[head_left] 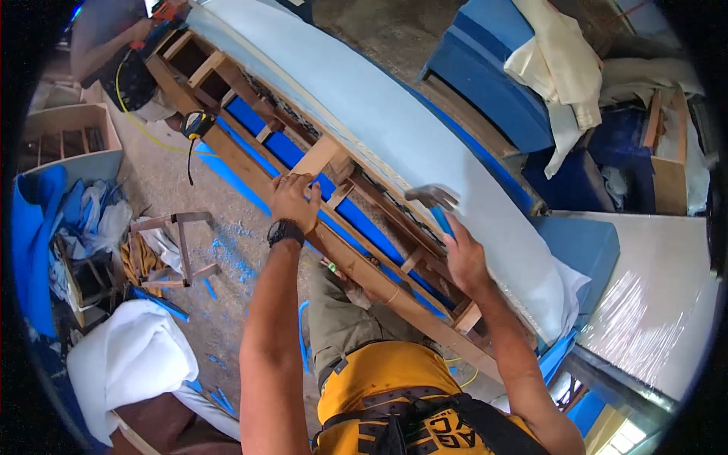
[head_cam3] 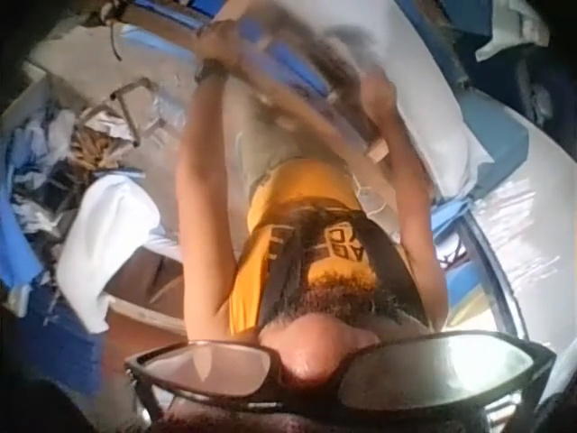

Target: Applying foam and fabric upholstery to a wooden furniture frame using a staple gun and hammer.

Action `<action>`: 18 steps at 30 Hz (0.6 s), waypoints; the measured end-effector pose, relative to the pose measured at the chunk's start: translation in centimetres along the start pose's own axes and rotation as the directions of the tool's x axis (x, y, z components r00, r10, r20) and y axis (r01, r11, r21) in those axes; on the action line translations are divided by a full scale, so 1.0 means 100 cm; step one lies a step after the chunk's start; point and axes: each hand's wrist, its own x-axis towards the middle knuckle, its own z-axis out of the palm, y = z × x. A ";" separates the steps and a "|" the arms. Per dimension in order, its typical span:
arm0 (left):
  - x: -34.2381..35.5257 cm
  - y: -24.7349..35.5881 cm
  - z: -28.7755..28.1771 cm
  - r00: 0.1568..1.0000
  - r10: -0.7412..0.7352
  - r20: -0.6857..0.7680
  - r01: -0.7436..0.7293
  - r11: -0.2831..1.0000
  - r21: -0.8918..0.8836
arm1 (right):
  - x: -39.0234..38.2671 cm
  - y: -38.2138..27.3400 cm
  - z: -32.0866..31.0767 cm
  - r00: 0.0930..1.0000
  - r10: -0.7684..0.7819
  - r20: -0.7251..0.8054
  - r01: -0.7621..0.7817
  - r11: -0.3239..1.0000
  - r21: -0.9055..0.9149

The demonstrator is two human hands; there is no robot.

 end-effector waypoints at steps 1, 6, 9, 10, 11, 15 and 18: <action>0.000 0.001 0.000 1.000 -0.005 -0.005 0.005 1.000 0.014 | 0.015 -0.016 -0.002 0.994 -0.106 -0.010 0.105 0.993 -0.053; 0.000 0.003 -0.003 1.000 -0.011 -0.005 0.011 1.000 0.017 | 0.067 -0.086 -0.022 0.970 -0.242 0.034 0.244 0.966 -0.087; 0.000 0.005 -0.004 1.000 -0.023 0.001 0.023 0.999 0.023 | 0.072 -0.094 -0.028 0.958 -0.286 -0.018 0.285 0.957 -0.063; 0.000 0.005 -0.004 1.000 -0.028 0.007 0.028 0.999 0.031 | 0.072 -0.092 -0.026 0.885 -0.427 -0.186 0.425 0.904 -0.050; -0.001 0.006 -0.004 1.000 -0.021 -0.002 0.021 0.999 0.034 | 0.076 -0.090 -0.020 0.815 -0.499 -0.294 0.509 0.859 -0.046; -0.001 0.007 -0.004 1.000 -0.020 0.014 0.020 1.000 0.018 | 0.100 -0.081 0.004 0.897 -0.415 0.153 0.442 0.849 -0.290; 0.001 0.006 -0.003 0.998 -0.059 0.017 0.059 0.998 -0.008 | 0.110 -0.085 0.003 0.925 -0.335 0.179 0.363 0.919 -0.156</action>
